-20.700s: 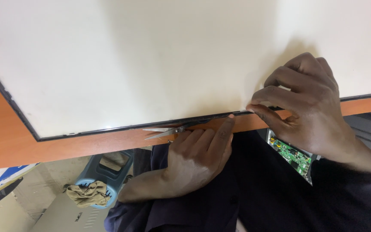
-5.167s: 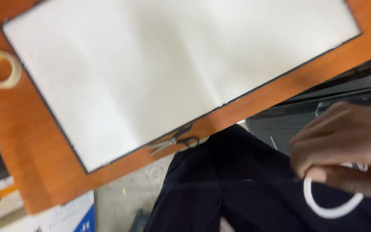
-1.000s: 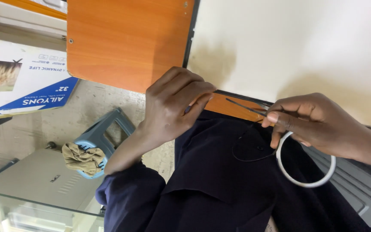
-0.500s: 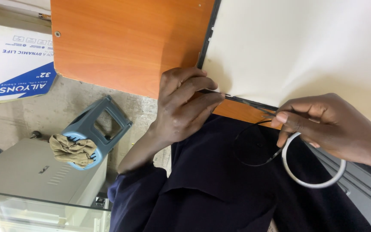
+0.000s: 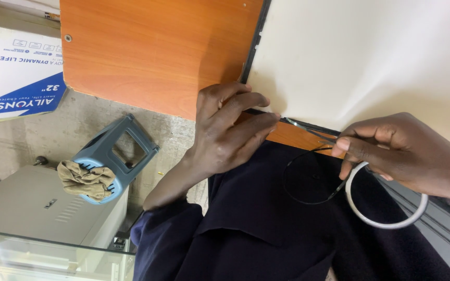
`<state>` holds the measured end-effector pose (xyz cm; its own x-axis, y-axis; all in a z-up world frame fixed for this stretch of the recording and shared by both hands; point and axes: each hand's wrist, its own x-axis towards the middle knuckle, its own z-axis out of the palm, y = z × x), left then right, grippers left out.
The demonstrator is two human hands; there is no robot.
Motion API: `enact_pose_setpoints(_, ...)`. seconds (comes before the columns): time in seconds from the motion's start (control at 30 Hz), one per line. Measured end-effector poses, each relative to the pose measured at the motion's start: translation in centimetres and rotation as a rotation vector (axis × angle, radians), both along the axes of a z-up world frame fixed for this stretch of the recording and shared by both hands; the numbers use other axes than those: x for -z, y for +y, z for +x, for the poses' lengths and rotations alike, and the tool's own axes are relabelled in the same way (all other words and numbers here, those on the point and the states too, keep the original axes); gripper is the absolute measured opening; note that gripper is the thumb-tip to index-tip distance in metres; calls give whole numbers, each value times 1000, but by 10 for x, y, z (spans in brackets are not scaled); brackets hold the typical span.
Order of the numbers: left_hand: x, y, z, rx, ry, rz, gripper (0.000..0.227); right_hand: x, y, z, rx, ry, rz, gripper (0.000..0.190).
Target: Applying double-sided adhesive tape to the edges of a screen panel for assembly or repair.
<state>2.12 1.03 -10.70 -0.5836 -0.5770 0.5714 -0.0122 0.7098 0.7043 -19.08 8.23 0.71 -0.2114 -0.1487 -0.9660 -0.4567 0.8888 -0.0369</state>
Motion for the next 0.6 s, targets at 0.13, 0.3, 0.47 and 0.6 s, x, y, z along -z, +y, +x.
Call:
enact_pose_setpoints(0.13, 3, 7, -3, -14, -128, -79, 9, 2, -2, -1, 14, 6, 31, 33)
enact_pose_setpoints(0.3, 7, 14, -8, -36, -248, -98, 15, 1, -5, 0, 7, 1, 58, 35)
enact_pose_setpoints(0.47, 4, 13, -12, -56, -145, -23, 7, 4, -3, -3, 42, -6, 37, 33)
enact_pose_setpoints(0.6, 3, 13, -11, -58, -149, -19, 8, 3, -5, -1, 55, -9, 50, 34)
